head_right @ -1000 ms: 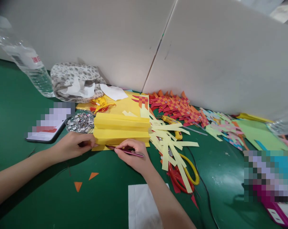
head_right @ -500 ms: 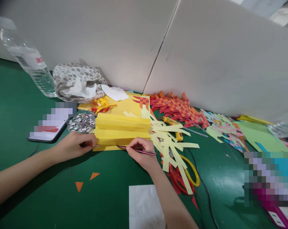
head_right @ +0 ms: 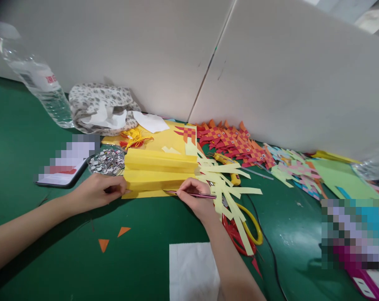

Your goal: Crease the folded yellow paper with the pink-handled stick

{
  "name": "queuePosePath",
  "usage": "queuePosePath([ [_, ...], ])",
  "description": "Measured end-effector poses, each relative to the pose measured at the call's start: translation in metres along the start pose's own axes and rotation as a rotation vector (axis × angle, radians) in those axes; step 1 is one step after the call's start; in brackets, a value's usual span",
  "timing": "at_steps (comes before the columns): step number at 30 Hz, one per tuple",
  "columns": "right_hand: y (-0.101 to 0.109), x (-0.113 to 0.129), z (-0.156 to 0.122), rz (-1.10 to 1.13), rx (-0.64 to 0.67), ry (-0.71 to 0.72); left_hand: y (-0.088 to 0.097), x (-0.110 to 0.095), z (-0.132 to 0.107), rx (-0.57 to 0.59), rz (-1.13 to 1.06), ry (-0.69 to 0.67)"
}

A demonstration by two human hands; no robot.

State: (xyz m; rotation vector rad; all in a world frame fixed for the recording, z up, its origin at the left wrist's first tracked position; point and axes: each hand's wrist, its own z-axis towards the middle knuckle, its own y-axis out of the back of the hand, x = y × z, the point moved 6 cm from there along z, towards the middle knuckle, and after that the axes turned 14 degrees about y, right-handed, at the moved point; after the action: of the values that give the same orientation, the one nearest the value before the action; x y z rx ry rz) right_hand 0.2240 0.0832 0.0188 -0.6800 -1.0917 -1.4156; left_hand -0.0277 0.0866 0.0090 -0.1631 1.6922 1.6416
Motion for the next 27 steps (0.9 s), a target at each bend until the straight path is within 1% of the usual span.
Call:
queuePosePath([
  [2,-0.003,0.001,0.000,-0.004,-0.005,0.004,0.000,0.000,0.000,-0.002,-0.001,-0.005],
  [4,-0.010,0.003,-0.001,-0.007,0.007,-0.004,0.000,0.001,0.000,-0.007,-0.002,-0.012],
  [8,-0.027,0.006,-0.002,-0.036,0.078,-0.024,0.001,0.001,0.000,-0.020,0.003,-0.018],
  [11,-0.031,0.006,-0.002,-0.074,0.096,-0.025,0.001,0.000,0.000,-0.022,0.004,-0.014],
  [16,-0.026,0.003,-0.001,-0.076,0.066,-0.047,0.001,0.000,0.000,-0.023,0.009,-0.017],
  [22,-0.009,0.002,0.000,-0.017,0.010,-0.017,0.000,0.000,0.000,-0.016,-0.006,-0.009],
  [27,0.001,-0.003,0.001,-0.034,0.026,-0.031,0.001,-0.001,0.001,-0.017,-0.004,-0.003],
])
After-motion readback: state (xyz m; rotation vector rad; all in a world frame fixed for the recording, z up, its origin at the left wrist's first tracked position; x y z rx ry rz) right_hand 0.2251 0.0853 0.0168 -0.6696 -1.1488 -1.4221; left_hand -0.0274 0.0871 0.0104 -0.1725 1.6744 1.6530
